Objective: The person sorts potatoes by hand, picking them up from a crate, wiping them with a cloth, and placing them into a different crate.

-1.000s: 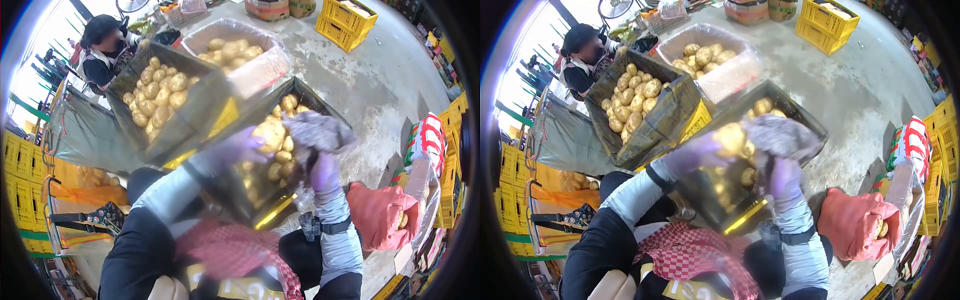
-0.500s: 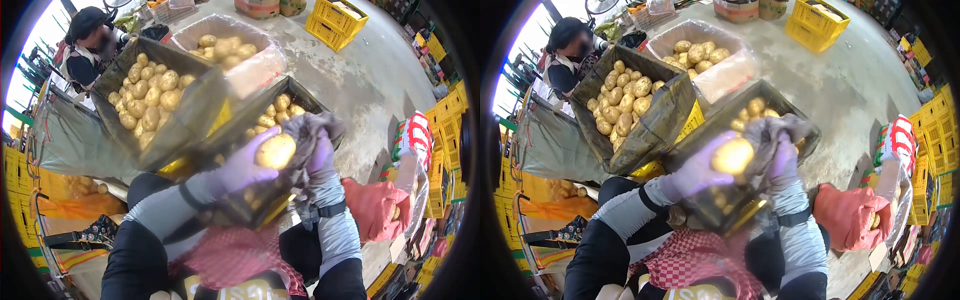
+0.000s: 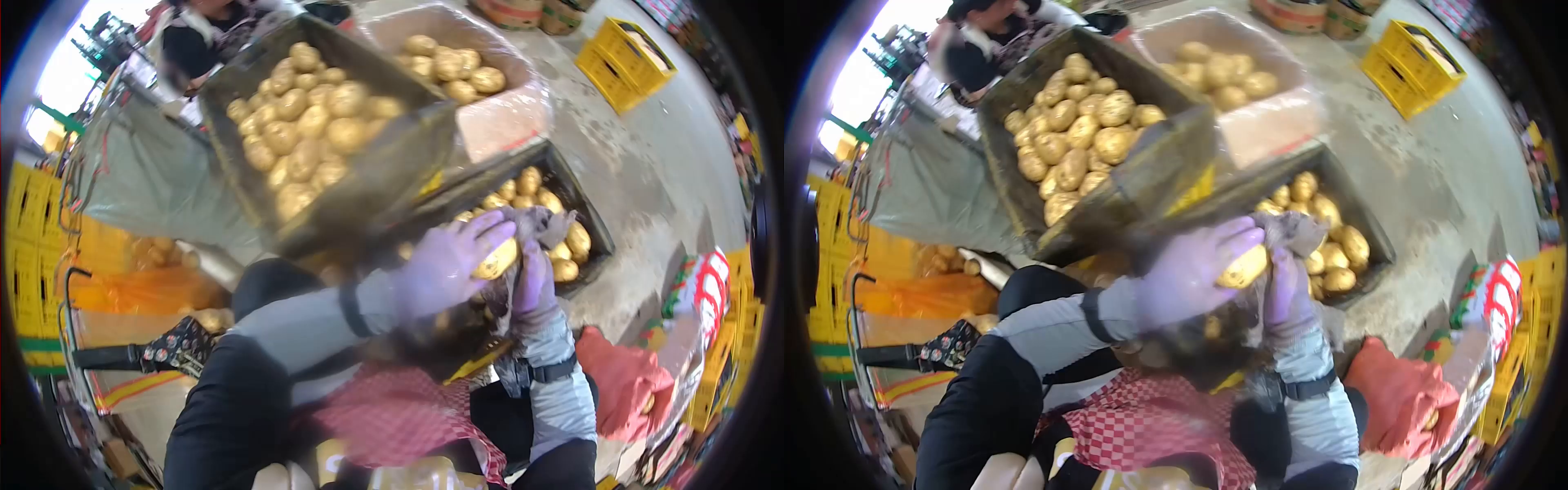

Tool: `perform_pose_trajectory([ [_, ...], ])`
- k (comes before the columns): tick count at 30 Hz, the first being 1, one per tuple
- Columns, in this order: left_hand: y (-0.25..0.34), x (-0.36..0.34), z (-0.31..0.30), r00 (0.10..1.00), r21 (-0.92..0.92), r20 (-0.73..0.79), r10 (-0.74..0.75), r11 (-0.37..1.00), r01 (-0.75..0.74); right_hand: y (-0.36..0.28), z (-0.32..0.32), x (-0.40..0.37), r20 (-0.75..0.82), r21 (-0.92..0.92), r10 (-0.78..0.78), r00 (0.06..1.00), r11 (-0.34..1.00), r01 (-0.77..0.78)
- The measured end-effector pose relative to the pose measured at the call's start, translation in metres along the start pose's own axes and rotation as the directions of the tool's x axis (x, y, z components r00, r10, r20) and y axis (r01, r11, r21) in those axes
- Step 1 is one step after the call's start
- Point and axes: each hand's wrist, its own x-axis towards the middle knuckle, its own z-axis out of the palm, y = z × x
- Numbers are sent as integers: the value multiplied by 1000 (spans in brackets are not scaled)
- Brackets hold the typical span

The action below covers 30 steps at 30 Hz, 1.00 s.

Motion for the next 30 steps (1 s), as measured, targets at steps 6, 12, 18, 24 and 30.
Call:
perform_pose_trajectory([
  [6, -7, 4, -35, 895, -717, 176, -410, 570, 402, 34, -10, 18, -167, 65, 114, 979, 992, -104],
  [12, -63, 3, -133, 795, -135, -560, -232, 973, 189, 9, -63, 7, -45, 622, 17, 999, 783, 14],
  [18, -74, 3, -77, 878, 398, -426, 218, 917, -34, -2, -116, -22, -398, 275, -40, 916, 948, 161],
  [24, -122, -7, 117, 712, 396, 659, -243, 917, -54, 10, -132, -47, -549, 306, 90, 831, 947, 99],
  [30, -255, -25, 213, 288, 791, 580, -762, 611, 25, 12, -133, -45, -672, 166, -25, 740, 969, 184],
])
